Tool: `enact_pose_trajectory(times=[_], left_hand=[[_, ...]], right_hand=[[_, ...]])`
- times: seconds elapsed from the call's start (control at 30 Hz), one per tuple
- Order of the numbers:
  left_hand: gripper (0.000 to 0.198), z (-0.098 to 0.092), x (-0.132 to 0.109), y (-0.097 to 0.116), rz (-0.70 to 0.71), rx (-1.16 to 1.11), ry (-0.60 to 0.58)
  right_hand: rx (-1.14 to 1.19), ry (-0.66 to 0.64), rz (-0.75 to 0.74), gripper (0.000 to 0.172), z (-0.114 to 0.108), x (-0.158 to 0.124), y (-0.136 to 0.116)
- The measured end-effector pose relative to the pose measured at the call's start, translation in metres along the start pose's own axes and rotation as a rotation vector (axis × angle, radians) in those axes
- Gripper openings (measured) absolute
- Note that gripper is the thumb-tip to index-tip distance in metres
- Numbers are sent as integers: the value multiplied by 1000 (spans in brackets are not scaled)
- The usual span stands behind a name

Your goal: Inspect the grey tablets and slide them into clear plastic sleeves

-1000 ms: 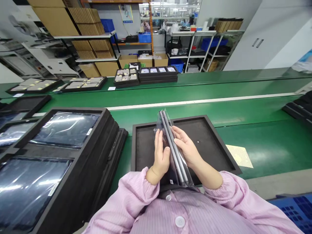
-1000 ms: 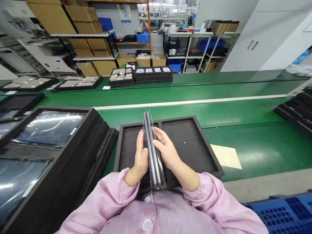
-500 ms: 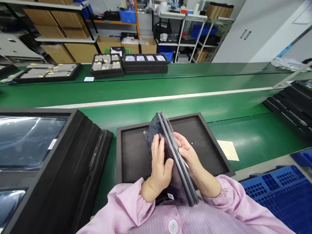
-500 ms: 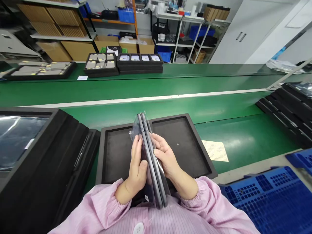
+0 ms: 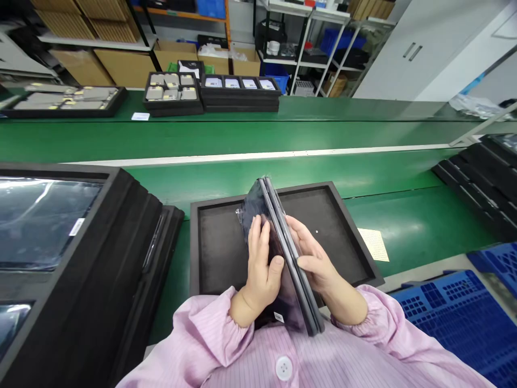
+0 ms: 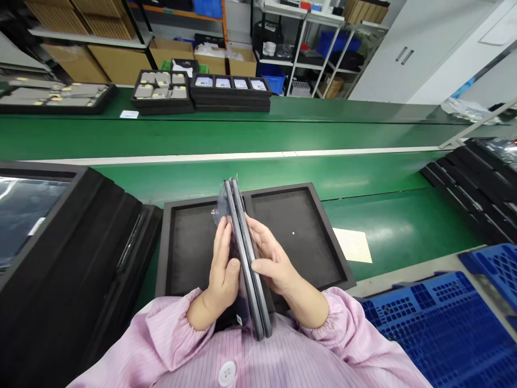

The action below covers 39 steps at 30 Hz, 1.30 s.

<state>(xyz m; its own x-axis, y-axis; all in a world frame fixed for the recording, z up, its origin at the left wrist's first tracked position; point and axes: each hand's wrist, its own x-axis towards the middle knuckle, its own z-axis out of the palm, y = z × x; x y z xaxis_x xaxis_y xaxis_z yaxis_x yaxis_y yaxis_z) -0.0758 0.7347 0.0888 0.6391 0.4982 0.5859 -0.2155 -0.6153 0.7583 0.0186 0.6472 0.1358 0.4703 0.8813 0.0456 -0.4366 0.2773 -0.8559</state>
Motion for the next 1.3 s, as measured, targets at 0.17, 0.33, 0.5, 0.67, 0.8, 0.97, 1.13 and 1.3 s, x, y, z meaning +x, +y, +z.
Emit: enact_pose_trajectory(times=[0.17, 0.33, 0.5, 0.67, 0.8, 0.97, 1.13, 1.3], left_hand=[[56, 1, -2, -1, 3, -29, 21], [56, 3, -2, -4, 10, -37, 49], [56, 3, 1, -7, 4, -36, 58], [59, -5, -6, -13, 186, 0, 40], [56, -14, -9, -10, 469, 101, 34], [49, -29, 21, 38, 410, 47, 191], [49, -39, 52, 100, -189, -380, 297], [52, -36, 49, 110, -336, -526, 362]], right_hand=[[10, -101, 16, 61, 2, -4, -4], [9, -16, -22, 56, 8, -7, 0], [-37, 62, -97, 51, 12, -9, 4], [-52, 41, -243, 54, 8, -14, 43], [-256, 96, -540, 52, 13, -12, 65], [-262, -18, -754, 47, 54, 5, 15], [-55, 5, -518, 49, 93, 16, -28], [25, 42, -341, 50, 92, 13, -23]])
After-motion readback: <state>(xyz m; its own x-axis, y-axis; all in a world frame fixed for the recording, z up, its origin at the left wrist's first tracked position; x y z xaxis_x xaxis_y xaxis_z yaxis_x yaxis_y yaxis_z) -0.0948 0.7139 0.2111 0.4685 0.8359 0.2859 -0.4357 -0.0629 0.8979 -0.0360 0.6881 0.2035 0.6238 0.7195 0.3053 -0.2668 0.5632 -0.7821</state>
